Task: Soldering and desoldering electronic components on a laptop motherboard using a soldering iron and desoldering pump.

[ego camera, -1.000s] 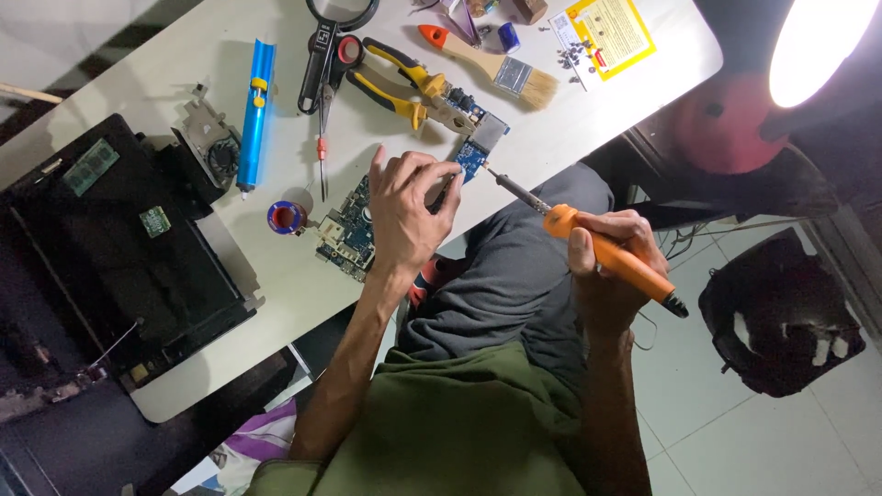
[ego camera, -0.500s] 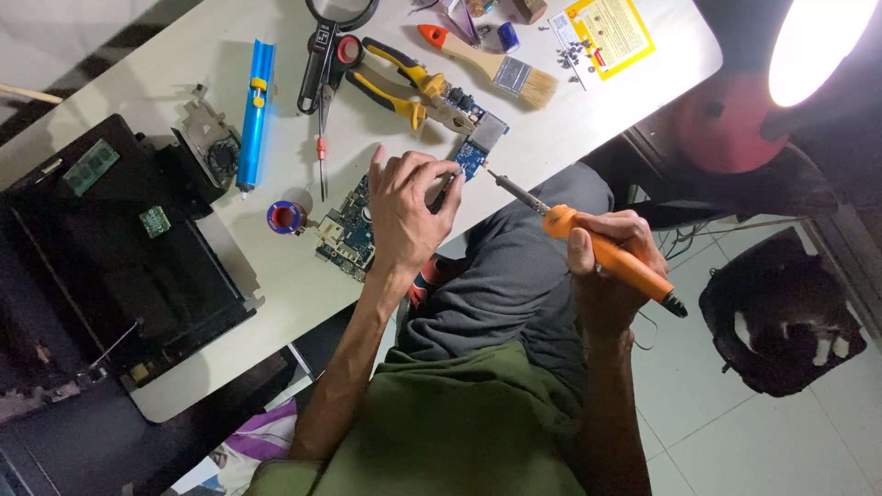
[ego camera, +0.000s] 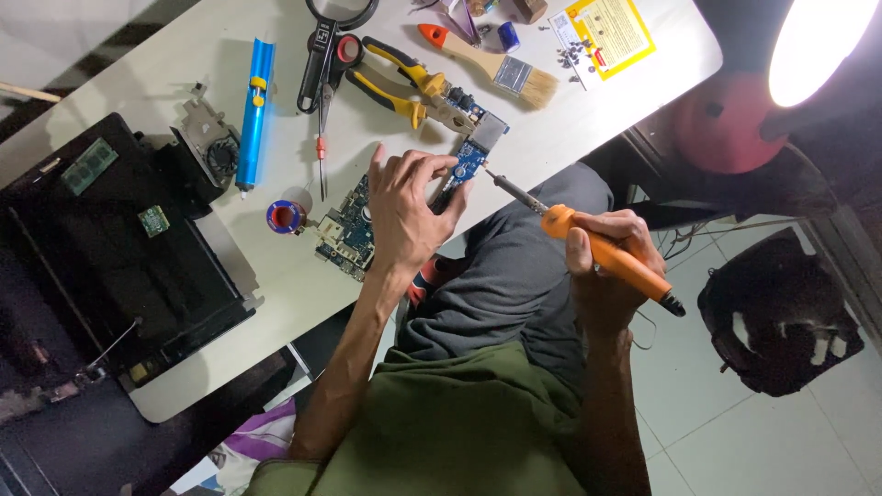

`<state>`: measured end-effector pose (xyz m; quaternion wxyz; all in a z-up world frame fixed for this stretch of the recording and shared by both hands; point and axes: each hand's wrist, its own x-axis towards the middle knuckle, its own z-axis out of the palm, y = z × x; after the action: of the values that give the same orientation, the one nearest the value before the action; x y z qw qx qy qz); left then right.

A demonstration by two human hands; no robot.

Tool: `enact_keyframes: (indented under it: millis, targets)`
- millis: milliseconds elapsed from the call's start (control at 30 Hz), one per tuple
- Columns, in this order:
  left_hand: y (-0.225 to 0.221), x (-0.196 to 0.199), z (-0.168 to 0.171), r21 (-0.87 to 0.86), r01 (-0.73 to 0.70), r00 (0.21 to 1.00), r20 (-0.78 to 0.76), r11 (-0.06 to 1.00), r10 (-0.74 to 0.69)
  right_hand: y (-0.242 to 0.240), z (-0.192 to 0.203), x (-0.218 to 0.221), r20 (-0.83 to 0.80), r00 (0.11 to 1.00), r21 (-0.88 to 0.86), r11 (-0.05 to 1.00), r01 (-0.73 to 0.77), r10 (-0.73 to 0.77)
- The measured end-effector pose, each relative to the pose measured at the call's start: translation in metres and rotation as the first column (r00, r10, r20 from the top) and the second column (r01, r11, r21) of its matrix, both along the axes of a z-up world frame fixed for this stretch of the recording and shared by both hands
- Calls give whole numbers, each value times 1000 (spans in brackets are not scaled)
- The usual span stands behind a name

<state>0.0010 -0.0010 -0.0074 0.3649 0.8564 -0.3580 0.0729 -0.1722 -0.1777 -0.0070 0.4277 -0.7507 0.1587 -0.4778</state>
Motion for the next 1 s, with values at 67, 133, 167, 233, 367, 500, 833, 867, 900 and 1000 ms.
enact_keyframes:
  millis: [67,133,167,233,367,500,833,867,900,1000]
  targets:
    - [0,0,1,-5,1,1000,-3,1000,-1,3,5,2,0,1000,-3,1000,-3,3]
    - [1,0,0,-9,2,1000,-5,1000,-2,5,7,3,-1,1000,-5,1000,-7,7]
    - [1,0,0,-1,2,1000,7,1000,-2,6,6,3,-8,1000,-12,1000,13,-13]
    - [1,1,-1,6,2,1000,20,1000,-2,7,4,4,-13,999,-20,999,33,-33]
    - [3,0,-2,25,-6,1000,25,1000,6,3,-1,-2,23,1000,49,999,19,-20]
    - [3,-1,-1,20,-10,1000,28,1000,10,6,-1,-3,41,998,59,998,36,-38]
    - [-2,0,8,4,31,999,-11,1000,-31,4,-10,-20,83,995,155,987,39,-53]
    - [-3,0,8,7,28,999,-16,1000,-28,5,-8,-20,87,995,166,985,39,-54]
    - [-4,1,8,10,26,999,-22,1000,-26,6,-6,-21,91,994,178,983,39,-56]
    - [-4,2,4,13,18,1000,9,1000,-18,-3,-23,-29,89,993,107,992,70,-80]
